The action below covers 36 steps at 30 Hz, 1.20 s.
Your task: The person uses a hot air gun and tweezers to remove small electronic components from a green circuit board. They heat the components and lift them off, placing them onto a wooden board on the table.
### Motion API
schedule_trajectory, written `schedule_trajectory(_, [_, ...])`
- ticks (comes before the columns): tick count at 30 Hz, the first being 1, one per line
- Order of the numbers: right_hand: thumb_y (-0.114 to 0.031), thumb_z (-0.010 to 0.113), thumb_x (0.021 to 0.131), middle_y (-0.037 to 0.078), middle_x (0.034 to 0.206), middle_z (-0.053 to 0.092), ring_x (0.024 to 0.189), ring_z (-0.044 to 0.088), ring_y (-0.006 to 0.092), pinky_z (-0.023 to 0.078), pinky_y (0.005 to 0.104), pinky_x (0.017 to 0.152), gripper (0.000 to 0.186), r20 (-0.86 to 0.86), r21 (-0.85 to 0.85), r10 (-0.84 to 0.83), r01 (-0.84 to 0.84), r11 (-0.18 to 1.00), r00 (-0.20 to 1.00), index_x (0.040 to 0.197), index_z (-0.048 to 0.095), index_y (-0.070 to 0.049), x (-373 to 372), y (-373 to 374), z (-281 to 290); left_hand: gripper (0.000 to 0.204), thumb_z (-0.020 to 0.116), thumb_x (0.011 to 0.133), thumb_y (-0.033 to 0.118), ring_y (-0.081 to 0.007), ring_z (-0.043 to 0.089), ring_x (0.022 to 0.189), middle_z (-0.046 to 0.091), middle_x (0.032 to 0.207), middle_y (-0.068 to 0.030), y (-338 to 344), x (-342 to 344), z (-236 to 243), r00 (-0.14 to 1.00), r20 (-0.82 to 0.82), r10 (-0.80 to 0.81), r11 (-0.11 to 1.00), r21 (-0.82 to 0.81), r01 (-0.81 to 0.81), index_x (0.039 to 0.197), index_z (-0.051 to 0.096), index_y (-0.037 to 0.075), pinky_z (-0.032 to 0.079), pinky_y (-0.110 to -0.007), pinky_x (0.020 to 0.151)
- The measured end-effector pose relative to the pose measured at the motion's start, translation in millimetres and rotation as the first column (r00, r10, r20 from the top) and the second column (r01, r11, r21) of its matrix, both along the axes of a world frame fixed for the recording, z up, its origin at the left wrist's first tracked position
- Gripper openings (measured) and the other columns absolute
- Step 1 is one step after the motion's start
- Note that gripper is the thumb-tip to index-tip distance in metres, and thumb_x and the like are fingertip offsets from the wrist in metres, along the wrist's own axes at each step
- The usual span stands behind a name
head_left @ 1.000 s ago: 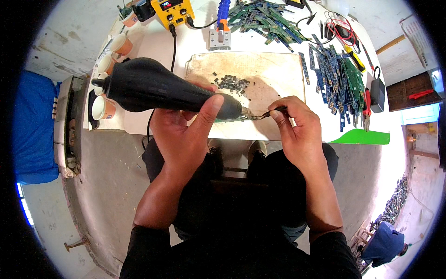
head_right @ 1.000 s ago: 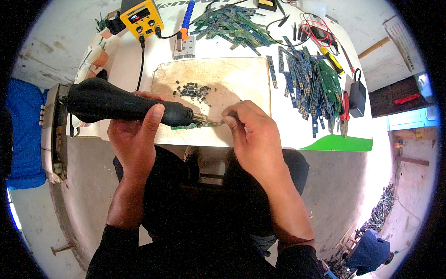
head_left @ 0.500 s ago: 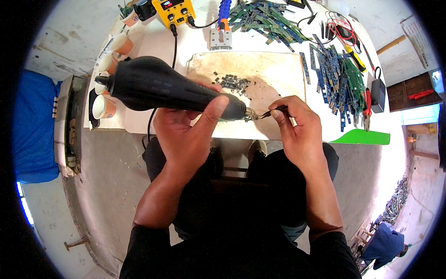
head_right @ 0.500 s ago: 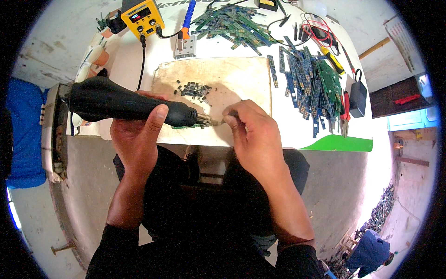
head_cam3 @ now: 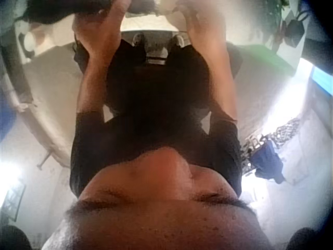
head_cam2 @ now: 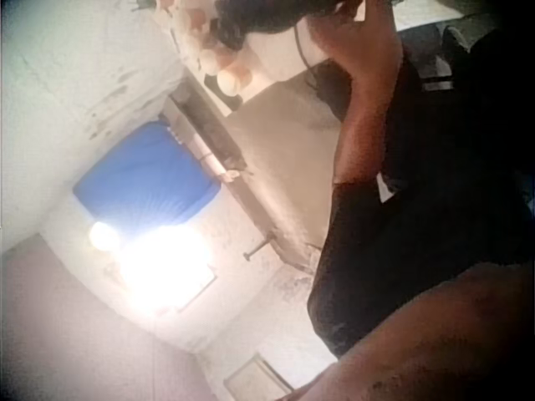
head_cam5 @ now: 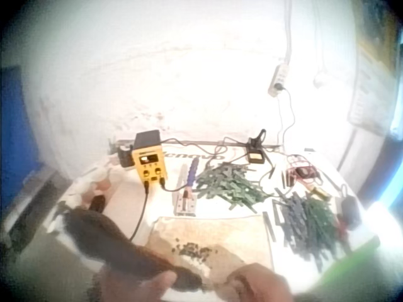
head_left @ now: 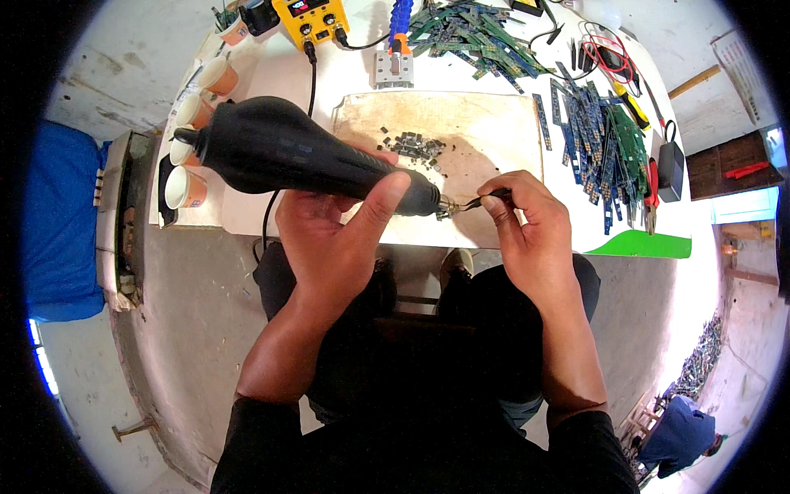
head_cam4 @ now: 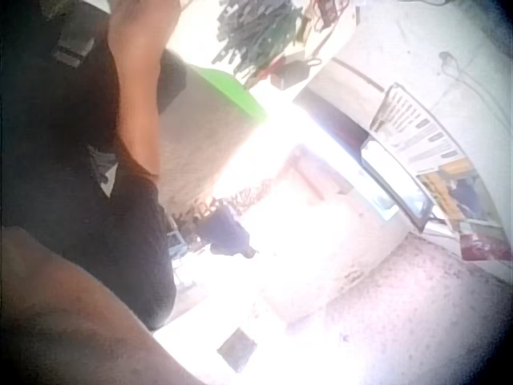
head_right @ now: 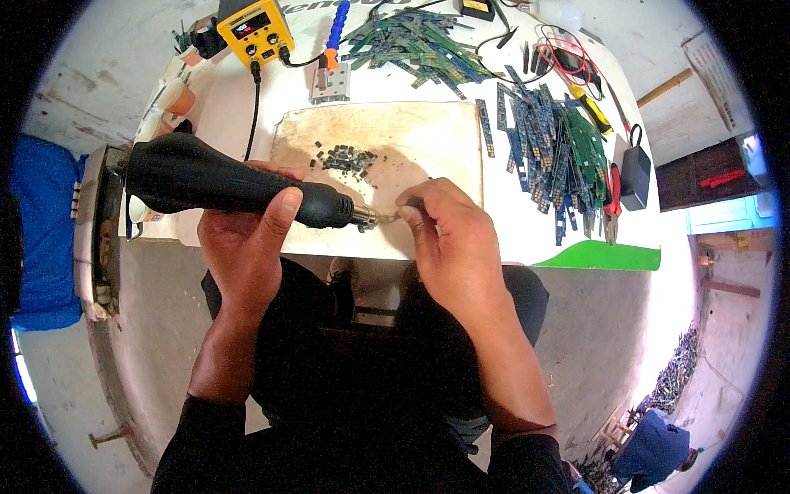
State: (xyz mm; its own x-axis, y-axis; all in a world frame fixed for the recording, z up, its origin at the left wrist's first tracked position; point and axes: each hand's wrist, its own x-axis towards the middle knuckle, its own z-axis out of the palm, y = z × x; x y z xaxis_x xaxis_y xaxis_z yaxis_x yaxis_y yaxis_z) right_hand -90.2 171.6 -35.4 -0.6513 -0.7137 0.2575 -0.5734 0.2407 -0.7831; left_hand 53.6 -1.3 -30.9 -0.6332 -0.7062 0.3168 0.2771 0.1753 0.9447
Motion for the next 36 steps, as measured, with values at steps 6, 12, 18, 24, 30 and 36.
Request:
schedule_trajectory(6, [0.003, 0.070, 0.093, 0.016, 0.094, 0.068, 0.080, 0.068, 0.0322, 0.053, 0.0368, 0.071, 0.009, 0.006, -0.016, 0.007, -0.007, 1.000, 1.000, 0.101, 0.068, -0.001, -0.5, 0.0, -1.5, 0.031, 0.080, 0.092, 0.000, -0.0190, 0.074, 0.106, 0.074, 0.113, -0.0145, -0.4, -0.3, 1.0, 0.999, 0.019, 0.040, 0.999, 0.020, -0.041, 0.120, 0.065, 0.000, 0.063, -0.032, 0.093])
schedule_trajectory(12, [0.004, 0.070, 0.093, 0.016, 0.094, 0.068, 0.079, 0.068, 0.0320, 0.053, 0.0363, 0.071, 0.009, 0.016, -0.024, 0.002, -0.002, 1.000, 1.000, 0.100, 0.068, -0.001, 0.5, -1.1, -0.8, 0.029, 0.079, 0.093, 0.001, -0.0184, 0.073, 0.106, 0.073, 0.114, -0.0134, 2.7, -0.9, 1.1, 1.000, 0.015, 0.027, 0.998, 0.062, -0.028, 0.119, 0.065, 0.000, 0.062, -0.032, 0.094])
schedule_trajectory(18, [0.005, 0.069, 0.094, 0.013, 0.095, 0.069, 0.078, 0.064, 0.0233, 0.051, 0.0311, 0.073, 0.008, 0.021, -0.013, -0.002, 0.003, 1.000, 1.000, 0.101, 0.069, 0.001, 0.9, 0.0, -0.6, 0.028, 0.078, 0.094, 0.001, -0.0170, 0.073, 0.106, 0.073, 0.114, -0.0110, 0.6, -0.7, 3.4, 0.998, 0.036, 0.055, 0.998, 0.030, -0.056, 0.119, 0.065, 0.001, 0.061, -0.032, 0.094])
schedule_trajectory(24, [0.002, 0.070, 0.094, 0.016, 0.095, 0.068, 0.080, 0.068, 0.0334, 0.053, 0.0375, 0.072, 0.007, 0.008, -0.018, -0.005, 0.005, 1.000, 1.000, 0.100, 0.068, -0.001, 1.0, -1.0, -1.0, 0.027, 0.078, 0.095, 0.002, -0.0155, 0.072, 0.105, 0.074, 0.113, -0.0105, 1.6, -0.9, 1.3, 0.999, 0.014, 0.041, 0.997, 0.058, -0.042, 0.119, 0.065, 0.001, 0.061, -0.031, 0.094])
schedule_trajectory(30, [0.004, 0.069, 0.094, 0.015, 0.095, 0.069, 0.082, 0.068, 0.0297, 0.053, 0.0355, 0.073, 0.008, -0.006, -0.022, -0.003, 0.003, 1.000, 1.000, 0.101, 0.068, 0.000, 0.3, -0.2, -2.0, 0.028, 0.075, 0.097, 0.004, -0.0204, 0.071, 0.109, 0.074, 0.113, -0.0152, 1.3, 0.6, 4.9, 0.995, 0.081, 0.051, 0.998, 0.023, -0.053, 0.122, 0.062, -0.003, 0.055, -0.035, 0.102])
schedule_trajectory(36, [0.008, 0.068, 0.094, 0.013, 0.094, 0.069, 0.082, 0.066, 0.0224, 0.051, 0.0304, 0.076, 0.010, -0.003, 0.008, -0.003, 0.003, 1.000, 1.000, 0.101, 0.068, 0.001, 0.7, -0.6, -0.4, 0.026, 0.078, 0.096, 0.004, -0.0164, 0.072, 0.106, 0.073, 0.114, -0.0112, 0.1, 0.4, 1.7, 0.998, 0.027, 0.055, 0.998, 0.010, -0.055, 0.119, 0.065, 0.002, 0.061, -0.032, 0.094])
